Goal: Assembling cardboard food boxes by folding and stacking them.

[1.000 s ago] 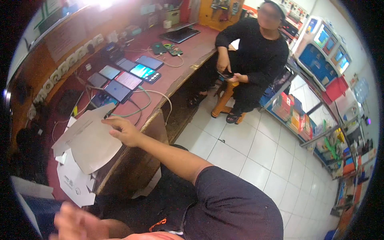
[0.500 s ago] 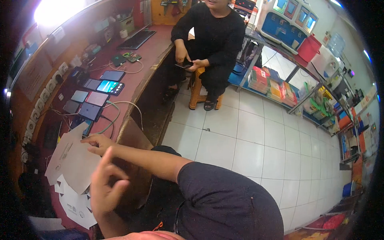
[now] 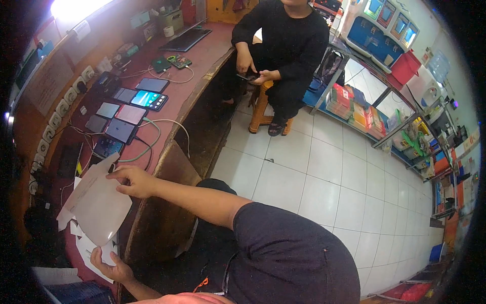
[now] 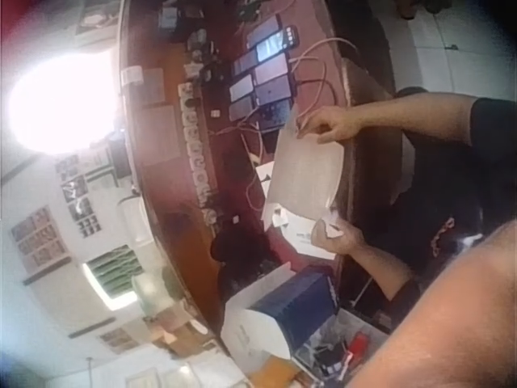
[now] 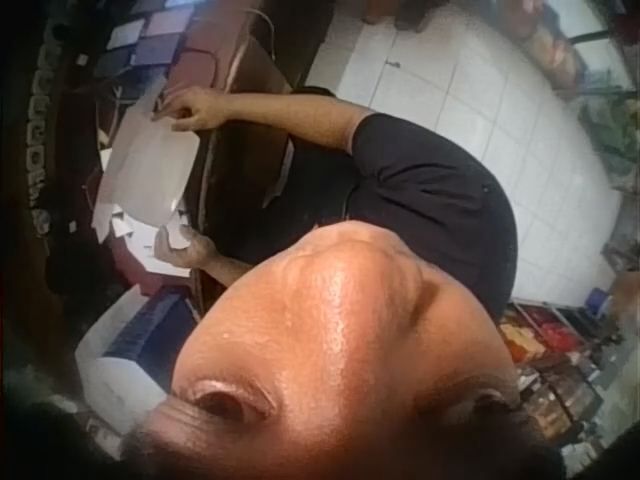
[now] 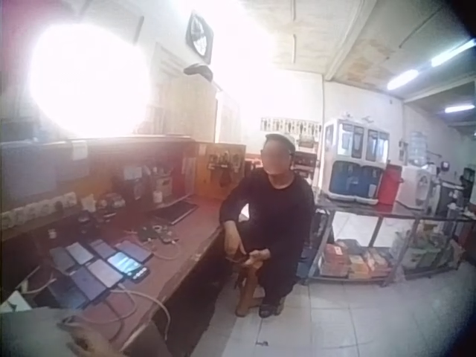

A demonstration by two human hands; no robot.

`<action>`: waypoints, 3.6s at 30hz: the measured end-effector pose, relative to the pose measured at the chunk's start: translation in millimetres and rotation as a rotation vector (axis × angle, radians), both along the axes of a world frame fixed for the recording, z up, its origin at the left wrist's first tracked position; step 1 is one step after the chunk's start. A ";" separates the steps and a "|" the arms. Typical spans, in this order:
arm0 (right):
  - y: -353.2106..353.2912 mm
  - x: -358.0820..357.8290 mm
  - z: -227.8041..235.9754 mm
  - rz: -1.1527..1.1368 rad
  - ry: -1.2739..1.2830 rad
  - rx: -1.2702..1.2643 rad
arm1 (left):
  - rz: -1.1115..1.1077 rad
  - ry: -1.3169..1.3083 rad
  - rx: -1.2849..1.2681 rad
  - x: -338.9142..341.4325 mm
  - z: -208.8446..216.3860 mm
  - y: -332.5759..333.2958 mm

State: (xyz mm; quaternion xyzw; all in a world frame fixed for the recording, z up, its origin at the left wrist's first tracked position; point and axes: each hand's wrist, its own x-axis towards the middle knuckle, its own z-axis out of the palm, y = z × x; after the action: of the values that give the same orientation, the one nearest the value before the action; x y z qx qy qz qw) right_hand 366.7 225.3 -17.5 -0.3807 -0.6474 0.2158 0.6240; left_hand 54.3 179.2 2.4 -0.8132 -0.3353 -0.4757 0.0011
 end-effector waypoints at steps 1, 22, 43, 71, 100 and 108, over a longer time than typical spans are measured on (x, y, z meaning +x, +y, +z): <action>-0.7 2.6 -1.8 -0.002 -0.006 -0.003 | 0.035 -0.013 -0.017 2.1 -4.2 1.7; 2.4 8.9 -7.7 0.147 0.085 -0.095 | 0.121 0.120 -0.453 -40.5 -32.2 39.0; 1.3 12.7 -7.1 0.150 0.083 -0.116 | -0.024 0.113 -0.504 -49.2 -48.3 41.9; 3.1 11.7 -12.6 0.144 0.110 -0.142 | -0.144 0.052 -0.580 -41.2 -25.5 36.4; 6.7 17.2 -8.8 0.343 0.228 -0.182 | 0.022 -0.224 -0.690 -37.6 -28.9 37.4; 6.2 14.7 -4.9 0.356 0.236 -0.174 | 0.031 -0.295 -0.764 -56.1 -46.8 48.6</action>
State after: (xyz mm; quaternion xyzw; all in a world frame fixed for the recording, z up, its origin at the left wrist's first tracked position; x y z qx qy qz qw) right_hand 381.4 231.6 -22.4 -0.2851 -0.6059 0.4202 0.6123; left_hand -1.8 227.9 -44.3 -0.6731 -0.4966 -0.4282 -0.3420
